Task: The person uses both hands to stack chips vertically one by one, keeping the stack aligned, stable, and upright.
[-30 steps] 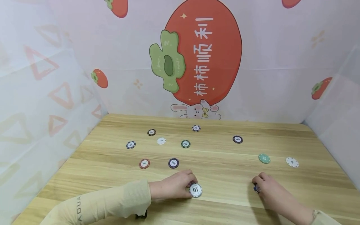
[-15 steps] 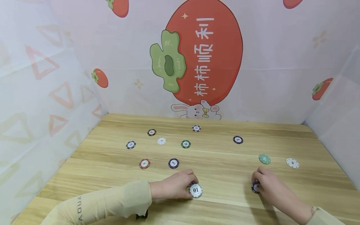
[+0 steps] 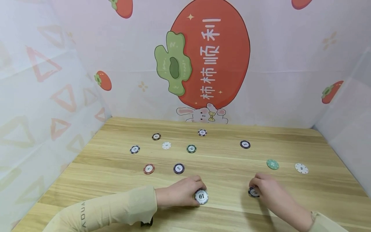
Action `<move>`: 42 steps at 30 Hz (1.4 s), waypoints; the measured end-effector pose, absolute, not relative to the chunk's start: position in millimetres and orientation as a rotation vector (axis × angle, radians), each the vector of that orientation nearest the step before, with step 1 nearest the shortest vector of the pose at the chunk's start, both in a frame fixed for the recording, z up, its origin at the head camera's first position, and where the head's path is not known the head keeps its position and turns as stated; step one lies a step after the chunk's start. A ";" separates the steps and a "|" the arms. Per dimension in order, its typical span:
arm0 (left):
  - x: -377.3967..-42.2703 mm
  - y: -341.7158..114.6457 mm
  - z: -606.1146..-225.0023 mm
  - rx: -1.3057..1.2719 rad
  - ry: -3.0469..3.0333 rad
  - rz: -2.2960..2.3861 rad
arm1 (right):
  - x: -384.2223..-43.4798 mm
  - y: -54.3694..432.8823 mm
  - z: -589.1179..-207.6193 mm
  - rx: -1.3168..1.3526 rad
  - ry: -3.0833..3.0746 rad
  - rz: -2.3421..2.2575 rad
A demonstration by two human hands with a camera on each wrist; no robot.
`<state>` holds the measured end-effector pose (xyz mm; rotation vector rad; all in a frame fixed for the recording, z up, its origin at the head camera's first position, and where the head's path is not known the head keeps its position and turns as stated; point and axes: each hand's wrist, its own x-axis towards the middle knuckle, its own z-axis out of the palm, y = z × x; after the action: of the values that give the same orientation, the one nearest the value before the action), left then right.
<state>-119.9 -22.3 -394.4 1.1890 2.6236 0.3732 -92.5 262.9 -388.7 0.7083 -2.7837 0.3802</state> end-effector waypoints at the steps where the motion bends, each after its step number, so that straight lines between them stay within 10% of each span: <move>1: -119.7 -22.4 -394.5 1.191 2.622 0.375 | -92.9 260.2 -388.9 0.714 -2.761 0.398; 42: -120.8 -21.8 -392.6 1.203 2.618 0.343 | -96.0 206.3 -391.2 0.515 -2.971 1.272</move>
<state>-120.8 -21.8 -392.6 1.2030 2.6181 0.3430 -96.0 206.3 -391.2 0.5153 -2.9714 1.2720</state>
